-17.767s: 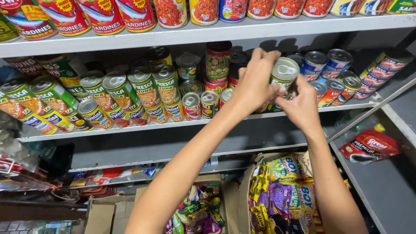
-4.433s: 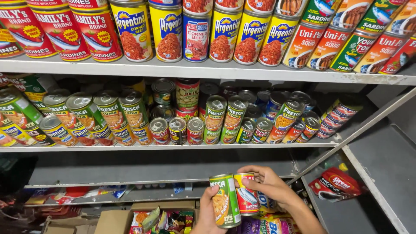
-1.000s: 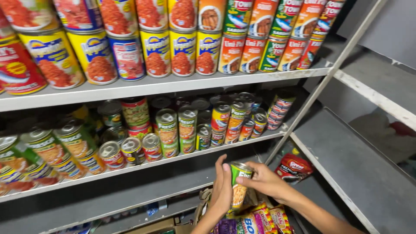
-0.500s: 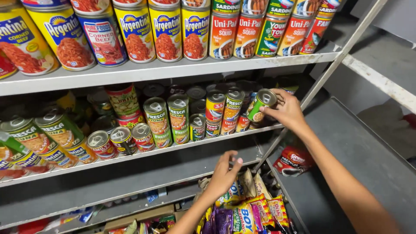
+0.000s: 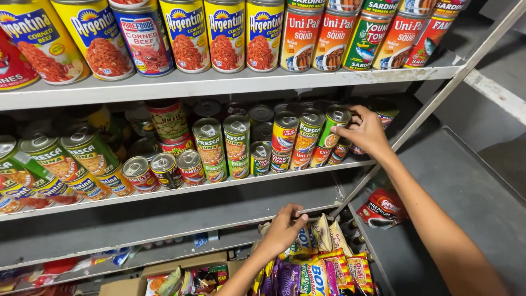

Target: Stocking and organizing various canned goods and snack items on grocery store shelves.

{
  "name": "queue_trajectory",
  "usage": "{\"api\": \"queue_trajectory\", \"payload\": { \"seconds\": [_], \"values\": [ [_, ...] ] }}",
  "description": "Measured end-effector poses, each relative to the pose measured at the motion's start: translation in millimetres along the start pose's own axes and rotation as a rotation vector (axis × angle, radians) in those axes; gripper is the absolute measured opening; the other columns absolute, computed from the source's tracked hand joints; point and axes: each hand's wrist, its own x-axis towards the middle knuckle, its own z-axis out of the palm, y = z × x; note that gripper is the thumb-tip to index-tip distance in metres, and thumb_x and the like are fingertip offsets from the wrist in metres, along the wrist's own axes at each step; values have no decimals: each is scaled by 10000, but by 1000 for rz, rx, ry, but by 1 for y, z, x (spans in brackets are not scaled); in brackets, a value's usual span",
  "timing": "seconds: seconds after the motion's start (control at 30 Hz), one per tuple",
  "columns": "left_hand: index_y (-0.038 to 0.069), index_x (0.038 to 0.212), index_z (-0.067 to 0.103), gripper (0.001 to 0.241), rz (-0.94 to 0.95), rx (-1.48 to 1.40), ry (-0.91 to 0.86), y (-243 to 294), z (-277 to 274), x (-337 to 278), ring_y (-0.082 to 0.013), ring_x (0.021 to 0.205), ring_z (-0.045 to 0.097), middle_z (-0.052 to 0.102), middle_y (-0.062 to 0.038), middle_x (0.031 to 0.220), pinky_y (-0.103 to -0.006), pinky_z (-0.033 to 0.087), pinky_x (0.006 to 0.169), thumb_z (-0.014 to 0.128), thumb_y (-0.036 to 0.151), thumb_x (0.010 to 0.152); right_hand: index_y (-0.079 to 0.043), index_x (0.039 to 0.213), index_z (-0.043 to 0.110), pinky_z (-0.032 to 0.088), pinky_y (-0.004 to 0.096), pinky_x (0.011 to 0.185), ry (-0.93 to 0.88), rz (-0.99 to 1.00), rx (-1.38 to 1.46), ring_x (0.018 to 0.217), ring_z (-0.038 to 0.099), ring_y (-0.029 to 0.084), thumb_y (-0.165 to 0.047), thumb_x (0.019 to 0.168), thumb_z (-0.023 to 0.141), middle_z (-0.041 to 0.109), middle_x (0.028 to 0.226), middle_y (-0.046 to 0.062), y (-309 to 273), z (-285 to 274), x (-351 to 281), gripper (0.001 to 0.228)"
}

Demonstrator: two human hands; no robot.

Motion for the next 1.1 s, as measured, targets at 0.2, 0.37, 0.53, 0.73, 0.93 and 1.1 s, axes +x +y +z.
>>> {"api": "queue_trajectory", "payload": {
  "seconds": [0.2, 0.37, 0.53, 0.73, 0.93, 1.1],
  "values": [
    [44, 1230, 615, 410, -19, -23, -56, 3, -6, -8, -200, 940, 648, 618, -109, 1143, -347, 543, 855, 639, 355, 962, 53, 1321, 569, 602, 301, 879, 0, 6, -6, 1016, 703, 149, 10, 791, 813, 713, 1122, 109, 2, 2, 6, 585],
    [42, 1223, 619, 404, -39, -28, -58, -4, -6, -10, -189, 883, 622, 607, -111, 1121, -340, 538, 820, 640, 352, 964, 62, 1323, 569, 601, 303, 882, -22, 22, -15, 1016, 701, 152, 13, 792, 809, 712, 1117, 109, 2, 2, 5, 584],
    [34, 1211, 616, 403, -49, -59, -78, -6, -5, -11, -157, 839, 592, 629, -70, 1054, -322, 526, 783, 663, 349, 964, 84, 1298, 580, 599, 308, 906, -33, -3, -39, 1050, 694, 158, 25, 803, 802, 711, 1138, 113, 7, 1, 4, 545],
    [32, 1211, 621, 390, -38, -110, -66, -22, 1, -10, -137, 851, 609, 643, -59, 1050, -300, 531, 786, 673, 324, 958, 61, 1329, 566, 586, 315, 935, -34, -4, -11, 1075, 696, 169, -4, 810, 801, 707, 1179, 111, 12, 0, 5, 574],
    [33, 1200, 635, 383, -59, -135, -42, -37, -2, -9, -155, 856, 636, 667, -65, 1002, -319, 542, 787, 683, 314, 944, 48, 1356, 532, 573, 307, 904, 46, -16, -80, 1093, 660, 169, -61, 807, 826, 665, 1227, 127, 19, 0, -14, 632],
    [64, 1197, 658, 371, -115, -147, -18, -27, -15, -17, -156, 954, 680, 711, -62, 1050, -306, 535, 874, 672, 337, 946, 24, 1403, 550, 555, 311, 915, 266, -137, -185, 1116, 605, 162, -86, 872, 805, 565, 1313, 122, -1, 25, -74, 600]
  ]
}}
